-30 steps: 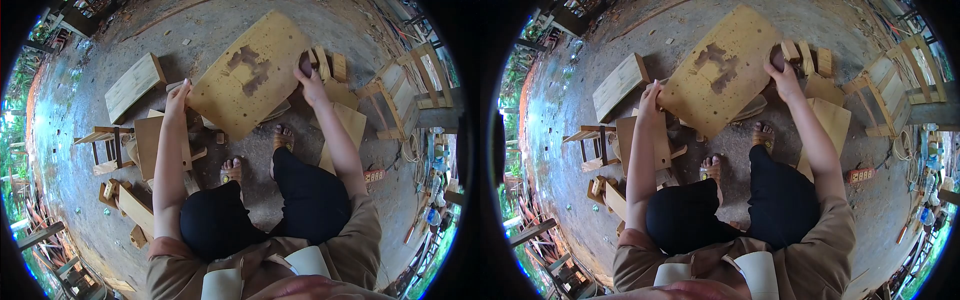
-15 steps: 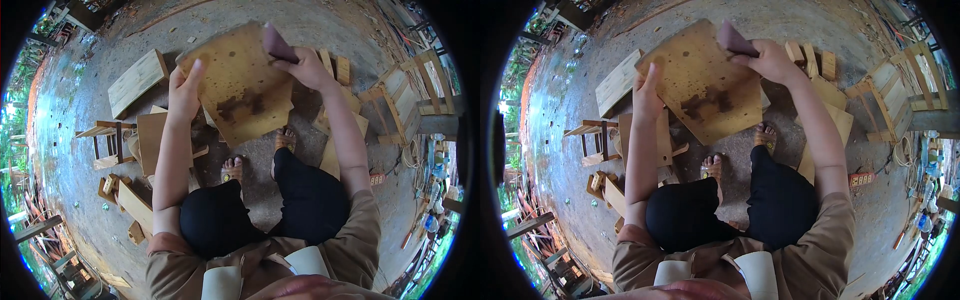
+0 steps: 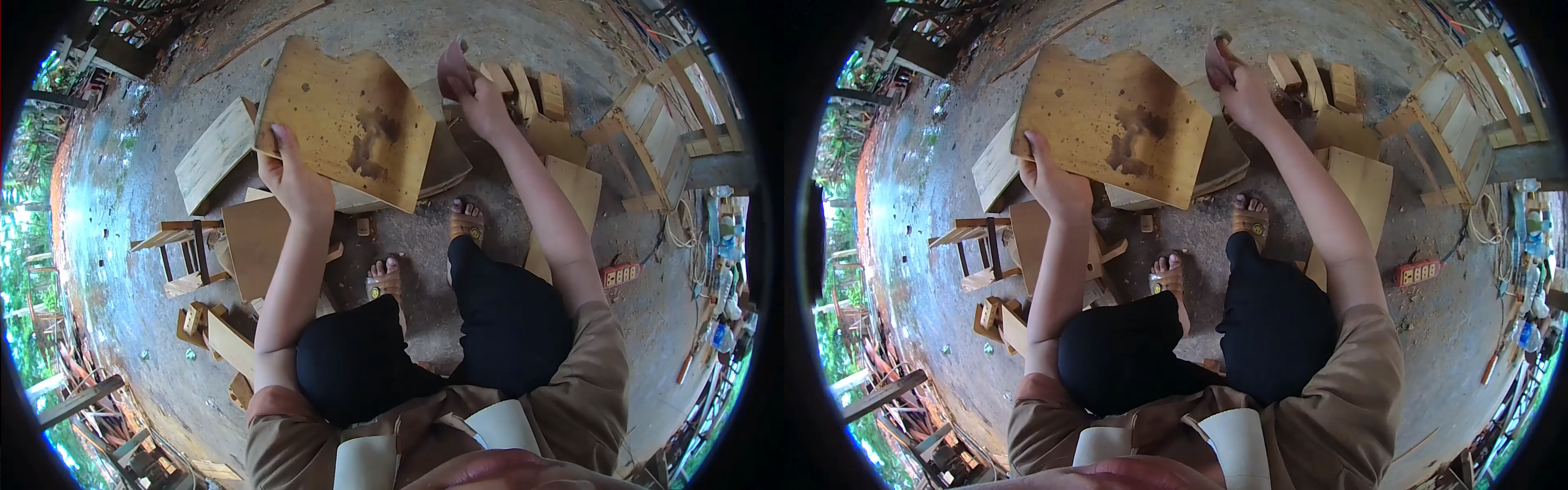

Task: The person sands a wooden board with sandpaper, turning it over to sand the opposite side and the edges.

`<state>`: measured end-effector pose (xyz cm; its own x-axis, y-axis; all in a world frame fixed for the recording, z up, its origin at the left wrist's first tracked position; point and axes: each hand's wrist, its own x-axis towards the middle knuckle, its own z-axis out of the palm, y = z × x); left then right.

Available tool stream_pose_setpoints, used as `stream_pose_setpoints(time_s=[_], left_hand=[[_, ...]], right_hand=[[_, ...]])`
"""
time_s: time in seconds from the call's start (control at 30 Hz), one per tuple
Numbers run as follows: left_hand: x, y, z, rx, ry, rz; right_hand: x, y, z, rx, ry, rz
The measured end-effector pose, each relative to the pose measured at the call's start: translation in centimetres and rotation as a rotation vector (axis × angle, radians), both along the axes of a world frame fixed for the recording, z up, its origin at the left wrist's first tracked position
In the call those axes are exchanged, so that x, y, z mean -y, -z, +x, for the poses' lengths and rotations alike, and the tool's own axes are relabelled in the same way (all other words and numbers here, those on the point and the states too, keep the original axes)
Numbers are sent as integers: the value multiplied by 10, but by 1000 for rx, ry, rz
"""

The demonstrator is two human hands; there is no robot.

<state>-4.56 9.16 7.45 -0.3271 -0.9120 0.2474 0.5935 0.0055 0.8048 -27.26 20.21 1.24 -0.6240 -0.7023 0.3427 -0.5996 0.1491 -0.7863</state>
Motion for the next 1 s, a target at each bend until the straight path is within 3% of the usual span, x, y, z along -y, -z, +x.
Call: stream_pose_setpoints(time_s=[0.17,0.23,0.33,0.37,0.43,0.57,0.63,0.8,0.87,1.0], left_hand=[[-8,-4,3,65,157,-166],[-7,-19,1,-114,506,-161],[-10,-33,3,-89,606,-36],[-14,-36,2,-87,609,-38],[-26,-38,-1,108,517,-280],[-18,-24,-4,-79,539,-354],[-19,-24,-4,121,342,-553],[-29,-33,-7,151,292,-520],[-25,-33,-8,121,330,-540],[-17,-32,-9,70,411,-581]], right_hand=[[12,34,19,301,-36,-41],[12,29,34,464,-123,-137],[9,18,46,549,-211,-182],[12,23,49,549,-209,-185],[17,29,61,363,-291,-147],[14,27,74,420,-384,-45],[14,27,73,425,-402,-25],[12,39,65,482,-474,-38],[15,50,57,707,-471,-117],[11,41,61,658,-428,-30]])
